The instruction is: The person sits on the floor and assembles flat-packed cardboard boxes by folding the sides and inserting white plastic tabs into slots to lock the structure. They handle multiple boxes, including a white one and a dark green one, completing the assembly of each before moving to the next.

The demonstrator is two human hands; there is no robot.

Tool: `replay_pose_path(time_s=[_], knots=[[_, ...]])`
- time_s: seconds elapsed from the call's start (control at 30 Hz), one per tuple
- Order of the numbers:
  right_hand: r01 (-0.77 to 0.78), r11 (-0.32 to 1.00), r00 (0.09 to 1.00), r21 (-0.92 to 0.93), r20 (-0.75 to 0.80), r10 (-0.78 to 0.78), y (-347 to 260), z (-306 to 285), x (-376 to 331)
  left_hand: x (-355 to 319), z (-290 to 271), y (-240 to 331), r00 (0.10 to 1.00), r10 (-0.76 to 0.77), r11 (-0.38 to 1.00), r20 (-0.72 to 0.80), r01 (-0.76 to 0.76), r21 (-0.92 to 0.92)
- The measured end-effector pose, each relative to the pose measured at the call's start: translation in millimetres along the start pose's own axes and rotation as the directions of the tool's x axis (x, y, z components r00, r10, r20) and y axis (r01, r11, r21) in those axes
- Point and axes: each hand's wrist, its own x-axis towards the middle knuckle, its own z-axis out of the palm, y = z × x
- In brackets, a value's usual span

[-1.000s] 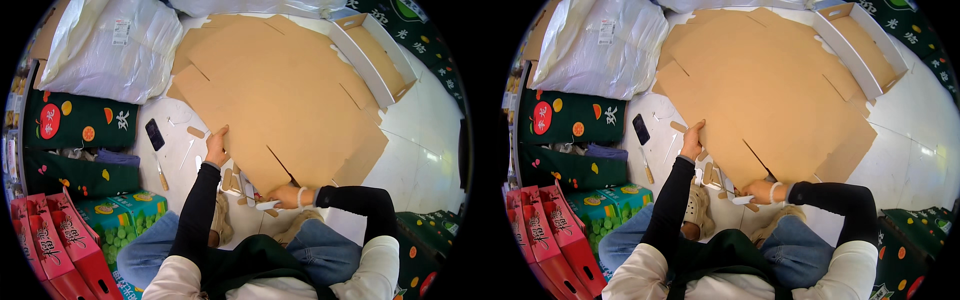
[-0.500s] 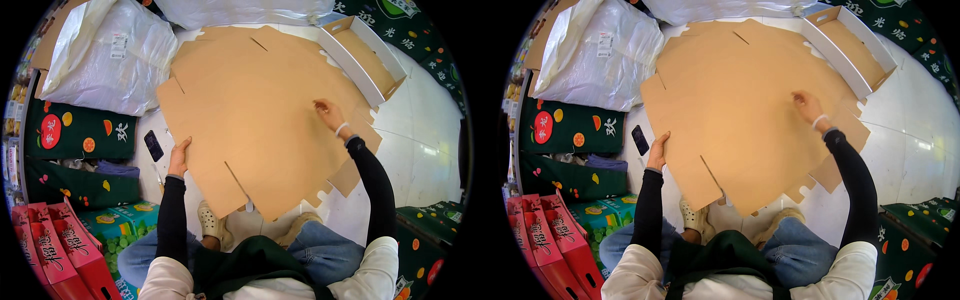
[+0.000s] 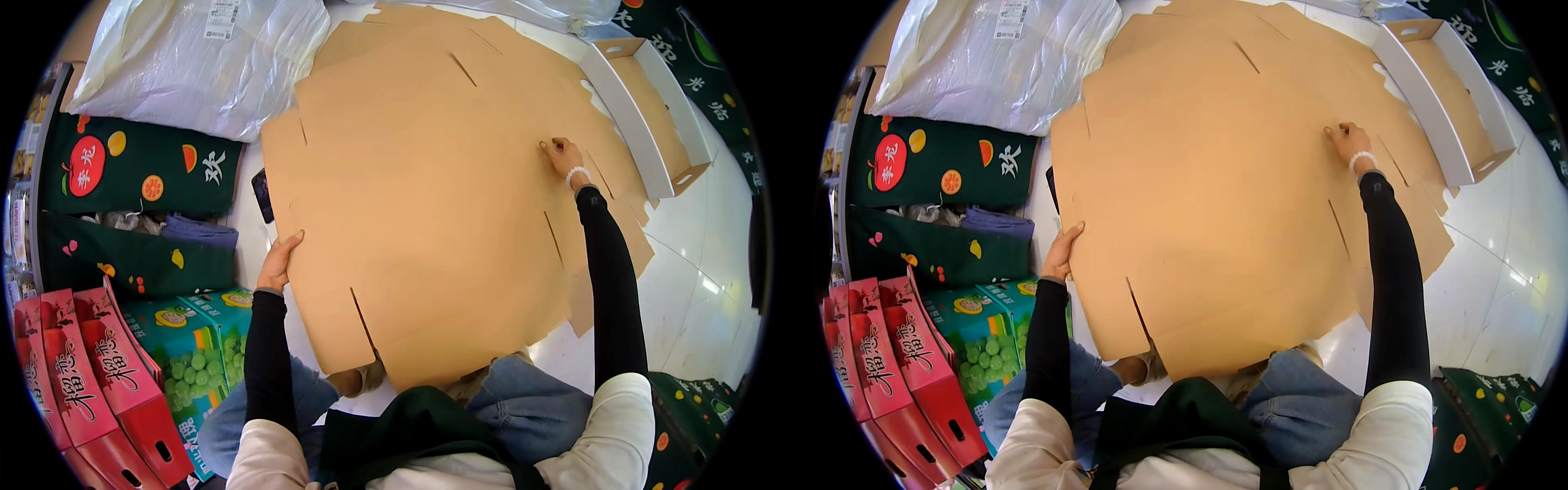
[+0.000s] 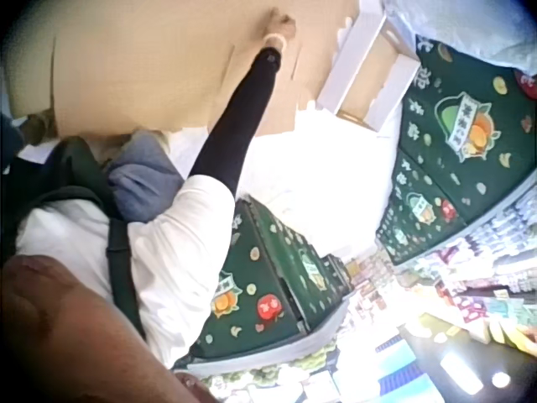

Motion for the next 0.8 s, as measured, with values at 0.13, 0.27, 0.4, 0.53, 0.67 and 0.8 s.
replay_pose_path(time_s=[0.13,0.27,0.4,0.53,0.67,0.8], knots=[[-0.008,0.997,0.998,-0.072,0.066,0.013,-13,-5,7,-8,-2,7,1.000,-0.019,1.000,-0.004,0.019,-0.013],[-0.140,0.977,0.975,0.161,0.196,0.107,-23,-32,1,-12,-6,11,1.000,0.012,0.998,-0.020,-0.011,0.061],[-0.082,0.984,0.977,0.157,0.209,0.048,-15,-74,-12,-6,22,15,0.995,0.103,0.982,-0.017,-0.099,0.163],[-0.166,0.961,0.965,0.221,0.235,0.113,-15,-110,-37,16,44,21,0.981,0.186,0.948,0.045,-0.192,0.254],[-0.138,0.970,0.986,0.202,0.118,0.116,20,-121,-49,43,86,25,0.980,0.172,0.934,0.095,-0.193,0.302],[-0.186,0.980,0.982,0.075,-0.022,0.188,15,-116,-71,60,101,25,0.983,0.170,0.907,0.075,-0.186,0.379]])
